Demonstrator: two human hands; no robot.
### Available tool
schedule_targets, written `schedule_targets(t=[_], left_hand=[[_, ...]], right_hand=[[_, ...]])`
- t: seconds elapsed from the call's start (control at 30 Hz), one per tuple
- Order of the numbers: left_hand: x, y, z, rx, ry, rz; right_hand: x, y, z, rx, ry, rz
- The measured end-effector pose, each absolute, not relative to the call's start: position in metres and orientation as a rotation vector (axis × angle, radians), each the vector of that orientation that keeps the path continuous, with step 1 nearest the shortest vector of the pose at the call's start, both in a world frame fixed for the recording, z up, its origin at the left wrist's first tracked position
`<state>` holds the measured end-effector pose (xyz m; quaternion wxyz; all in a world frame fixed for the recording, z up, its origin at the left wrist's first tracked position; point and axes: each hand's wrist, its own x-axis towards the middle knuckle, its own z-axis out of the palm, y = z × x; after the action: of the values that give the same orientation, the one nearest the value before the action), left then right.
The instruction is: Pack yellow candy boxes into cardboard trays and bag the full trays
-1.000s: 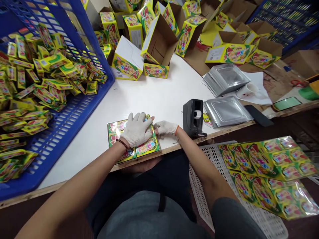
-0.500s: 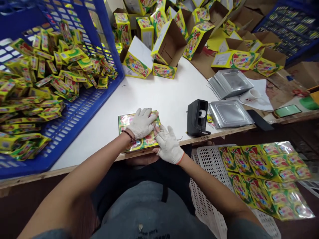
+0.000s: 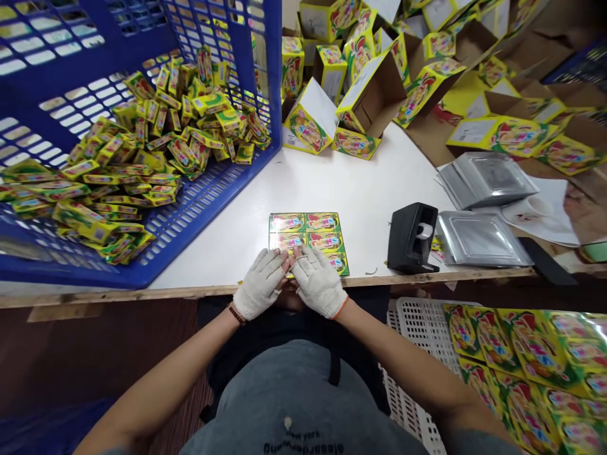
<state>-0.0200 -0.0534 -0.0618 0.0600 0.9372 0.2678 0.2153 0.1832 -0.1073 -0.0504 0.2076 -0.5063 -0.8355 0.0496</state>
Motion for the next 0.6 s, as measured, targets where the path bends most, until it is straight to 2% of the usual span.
schedule_targets(t=[0.13, 0.3, 0.4, 0.5, 0.6], left_hand=[[-0.025, -0.044, -0.068, 2.814, 0.561, 0.781], [-0.021, -0.026, -0.077, 2.837, 0.484, 0.887], [-0.007, -0.014, -0.082, 2.869, 0.415, 0.998], [0.011, -0.002, -0.081, 2.919, 0.377, 1.085], [0.025, 0.006, -0.079, 2.929, 0.396, 1.089]], right_hand=[[0.229, -0.122, -0.037, -1.294, -2.130, 0.187], [0.359, -0.164, -0.021, -2.016, -1.233, -0.188], [0.415, -0.179, -0.021, -2.301, -0.850, 0.026], [0.432, -0.175, -0.033, -2.285, -0.869, 0.251], [0.429, -0.164, -0.046, -2.236, -0.880, 0.337]])
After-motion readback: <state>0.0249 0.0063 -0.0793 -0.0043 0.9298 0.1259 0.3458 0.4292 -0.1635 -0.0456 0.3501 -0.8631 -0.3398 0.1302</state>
